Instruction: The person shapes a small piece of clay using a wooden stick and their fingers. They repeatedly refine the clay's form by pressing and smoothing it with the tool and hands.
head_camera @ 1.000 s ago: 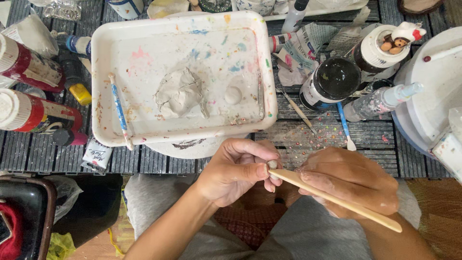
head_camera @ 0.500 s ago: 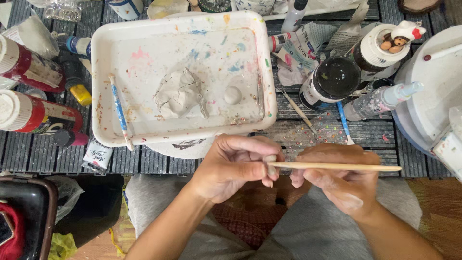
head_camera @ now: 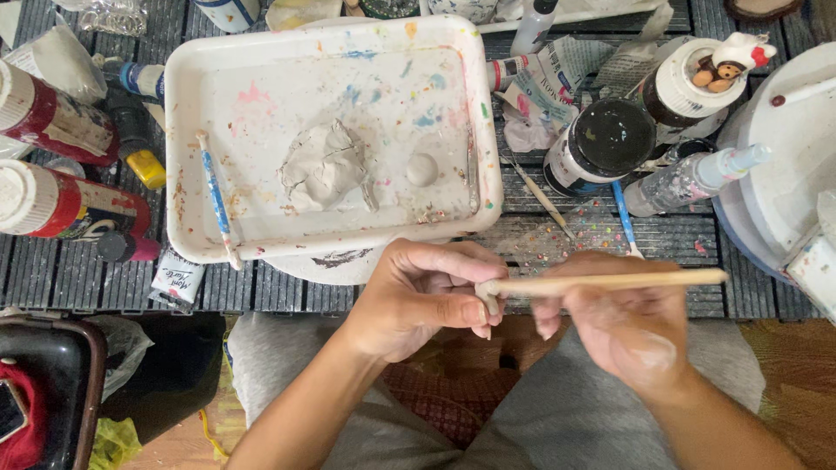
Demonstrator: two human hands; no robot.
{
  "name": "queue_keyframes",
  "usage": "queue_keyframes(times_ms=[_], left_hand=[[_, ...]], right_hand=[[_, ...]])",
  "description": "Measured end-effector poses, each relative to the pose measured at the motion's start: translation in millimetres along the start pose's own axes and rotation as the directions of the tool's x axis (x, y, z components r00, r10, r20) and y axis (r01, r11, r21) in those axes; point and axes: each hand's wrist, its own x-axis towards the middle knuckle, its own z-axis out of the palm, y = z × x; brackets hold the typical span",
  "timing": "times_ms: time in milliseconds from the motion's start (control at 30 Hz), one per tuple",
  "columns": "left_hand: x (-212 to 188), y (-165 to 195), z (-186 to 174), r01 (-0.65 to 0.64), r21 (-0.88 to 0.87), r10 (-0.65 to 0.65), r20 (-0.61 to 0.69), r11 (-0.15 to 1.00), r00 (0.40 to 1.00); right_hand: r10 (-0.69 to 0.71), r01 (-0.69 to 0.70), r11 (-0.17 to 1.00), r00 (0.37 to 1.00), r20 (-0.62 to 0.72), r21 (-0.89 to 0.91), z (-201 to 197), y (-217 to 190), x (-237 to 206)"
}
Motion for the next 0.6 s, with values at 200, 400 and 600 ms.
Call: queue_keyframes(times_ms=[200, 400, 600], left_hand=[[4.0, -6.4, -3.5, 0.109, -0.188, -0.102, 0.044, 0.976, 0.994], [3.0, -11.4, -1.9, 0.043, -0.142, -0.039, 0.035, 0.989, 0.999], [2.6, -14.8, -1.7, -0.052, 0.008, 0.051, 0.090, 0.999, 0.995]], right_hand=[[-0.231, 0.228, 0.965, 0.973, -0.006, -0.129, -2.9, -4.6, -3.3], [-0.215, 0.206, 0.959, 0.976, -0.029, -0.197, 5.0, 0.3, -12.0], [-0.215, 0.201, 0.953, 0.976, -0.038, -0.225, 12.2, 1.4, -11.6]])
